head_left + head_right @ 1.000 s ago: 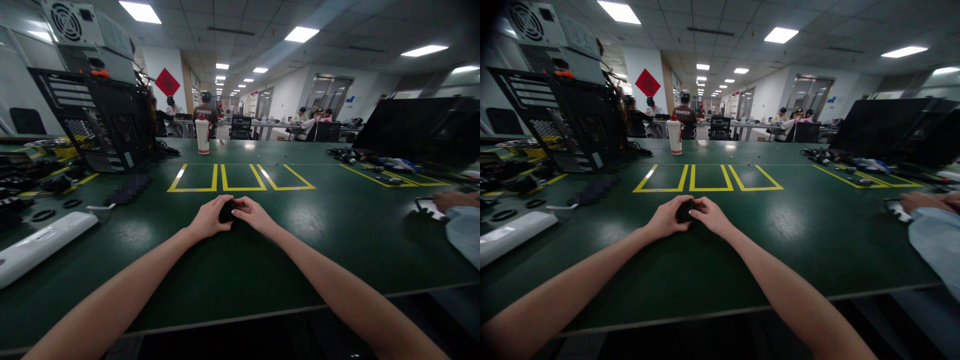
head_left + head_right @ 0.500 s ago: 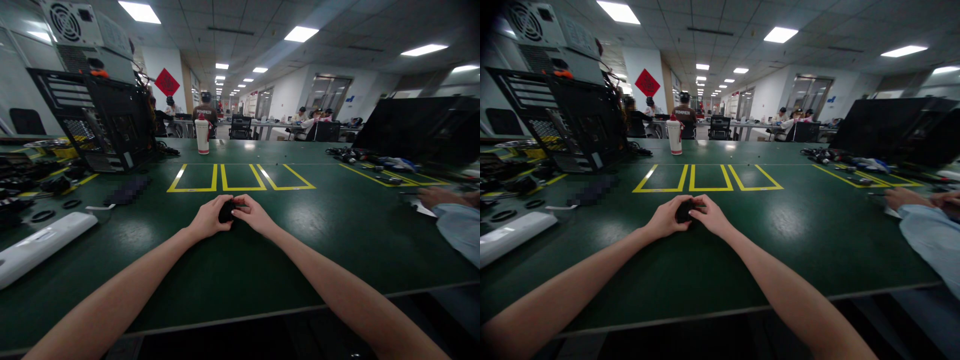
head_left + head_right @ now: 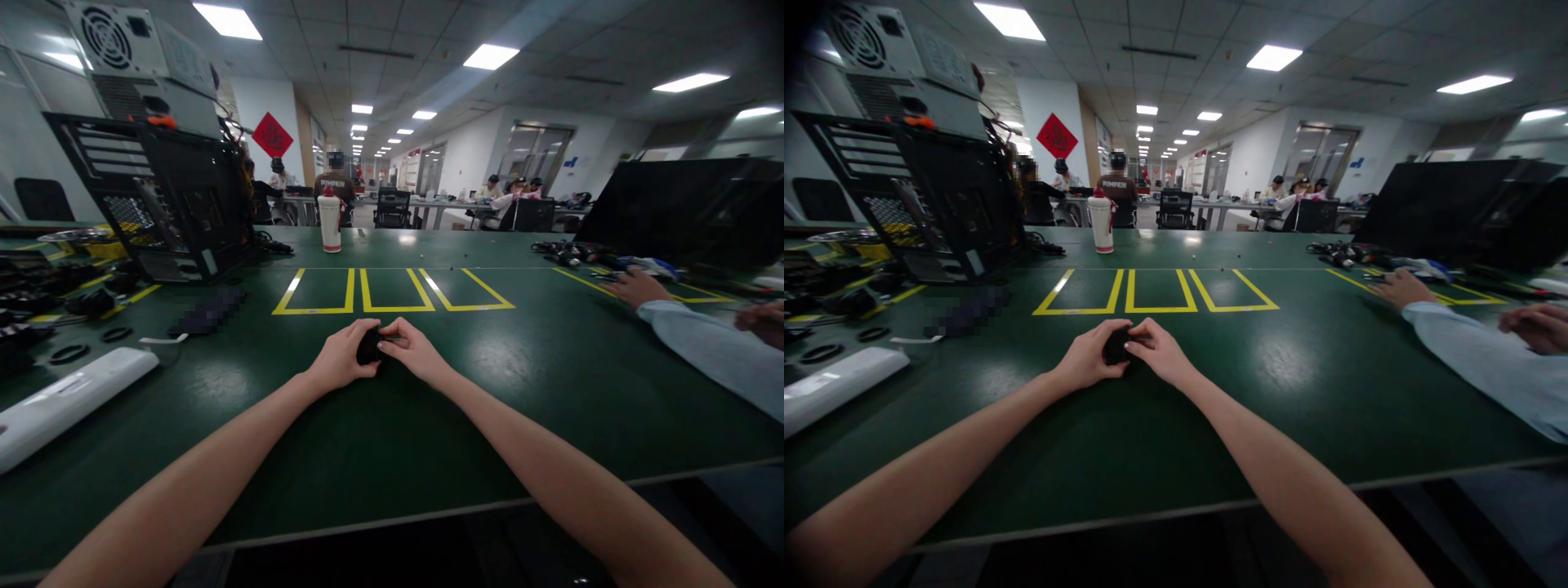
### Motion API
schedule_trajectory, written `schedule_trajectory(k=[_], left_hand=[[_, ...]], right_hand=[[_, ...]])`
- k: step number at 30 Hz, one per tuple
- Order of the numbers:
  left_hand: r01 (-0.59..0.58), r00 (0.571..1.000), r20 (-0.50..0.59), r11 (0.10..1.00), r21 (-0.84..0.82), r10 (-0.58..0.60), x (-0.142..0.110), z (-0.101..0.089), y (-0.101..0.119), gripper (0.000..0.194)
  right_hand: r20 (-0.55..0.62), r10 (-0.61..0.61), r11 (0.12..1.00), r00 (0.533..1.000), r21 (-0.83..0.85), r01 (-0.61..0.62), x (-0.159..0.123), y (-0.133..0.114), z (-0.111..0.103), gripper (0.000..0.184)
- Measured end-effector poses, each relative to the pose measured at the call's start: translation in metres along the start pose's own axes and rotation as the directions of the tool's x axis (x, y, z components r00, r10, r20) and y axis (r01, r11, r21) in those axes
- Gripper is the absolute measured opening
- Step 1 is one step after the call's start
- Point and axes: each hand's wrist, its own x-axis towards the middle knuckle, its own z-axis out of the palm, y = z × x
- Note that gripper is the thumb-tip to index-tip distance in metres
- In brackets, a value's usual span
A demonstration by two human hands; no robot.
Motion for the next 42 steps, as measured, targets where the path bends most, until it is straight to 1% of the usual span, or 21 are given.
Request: schedule_trajectory(k=[3, 5, 7, 10, 18, 22, 25, 28, 30, 34, 39, 42], left_hand=[[-0.004, 1.000, -0.013, 1.000, 0.009, 0.004, 0.0003, 0.0010, -0.0005, 0.061], [-0.005, 1.000, -0.015, 1.000, 0.012, 0.005, 0.0004, 0.0016, -0.0010, 0.061], [-0.005, 1.000, -0.010, 1.000, 0.012, 0.005, 0.0005, 0.0015, -0.0011, 0.061], [-0.001, 1.000, -0.005, 1.000, 0.011, 0.001, 0.0003, 0.0006, -0.0008, 0.060], [0.008, 1.000, 0.001, 1.000, -0.001, -0.008, -0.0004, 0.0005, -0.0002, 0.062], [0.001, 1.000, 0.002, 1.000, -0.008, -0.001, -0.0003, 0.0004, -0.0006, 0.062], [-0.001, 1.000, 0.000, 1.000, -0.002, 0.001, -0.0003, 0.0005, -0.0011, 0.061], [-0.002, 1.000, -0.006, 1.000, 0.001, 0.002, -0.0003, 0.0008, -0.0013, 0.061], [0.001, 1.000, -0.009, 1.000, -0.002, -0.001, -0.0004, 0.0009, -0.0011, 0.062], [0.000, 1.000, -0.011, 1.000, -0.005, 0.000, -0.0004, 0.0005, -0.0004, 0.061], [0.008, 1.000, -0.008, 1.000, -0.009, -0.008, -0.0003, 0.0001, 0.0004, 0.061], [0.003, 1.000, -0.005, 1.000, -0.007, -0.003, -0.0005, 0.0003, 0.0001, 0.062]], right_hand=[[-0.039, 0.007, 1.000, 0.999, 0.000, -0.007, 0.0017, 0.0022, 0.0001, 0.023], [-0.055, 0.032, 0.999, 0.998, 0.003, -0.032, 0.0023, 0.0025, 0.0000, 0.027], [-0.036, 0.070, 0.997, 0.997, 0.012, -0.070, 0.0022, 0.0020, -0.0004, 0.031], [-0.005, 0.104, 0.994, 0.995, 0.017, -0.104, 0.0014, 0.0006, -0.0014, 0.030], [0.007, 0.055, 0.998, 0.998, -0.011, -0.055, -0.0031, -0.0046, -0.0009, 0.026], [-0.014, 0.023, 0.999, 1.000, -0.039, -0.024, -0.0024, -0.0036, 0.0000, 0.021], [-0.022, 0.032, 0.999, 0.999, -0.038, -0.033, -0.0016, -0.0019, 0.0003, 0.023], [-0.036, 0.074, 0.995, 0.997, -0.058, -0.076, -0.0012, -0.0017, 0.0003, 0.029], [-0.024, 0.090, 0.993, 0.996, -0.072, -0.092, -0.0009, -0.0018, 0.0002, 0.031], [0.005, 0.071, 0.995, 0.997, -0.065, -0.071, -0.0004, -0.0013, 0.0001, 0.028], [0.006, 0.043, 0.997, 0.999, -0.071, -0.043, -0.0026, -0.0040, 0.0009, 0.027], [-0.006, 0.036, 0.997, 0.999, -0.071, -0.036, -0.0034, -0.0058, 0.0018, 0.023]])
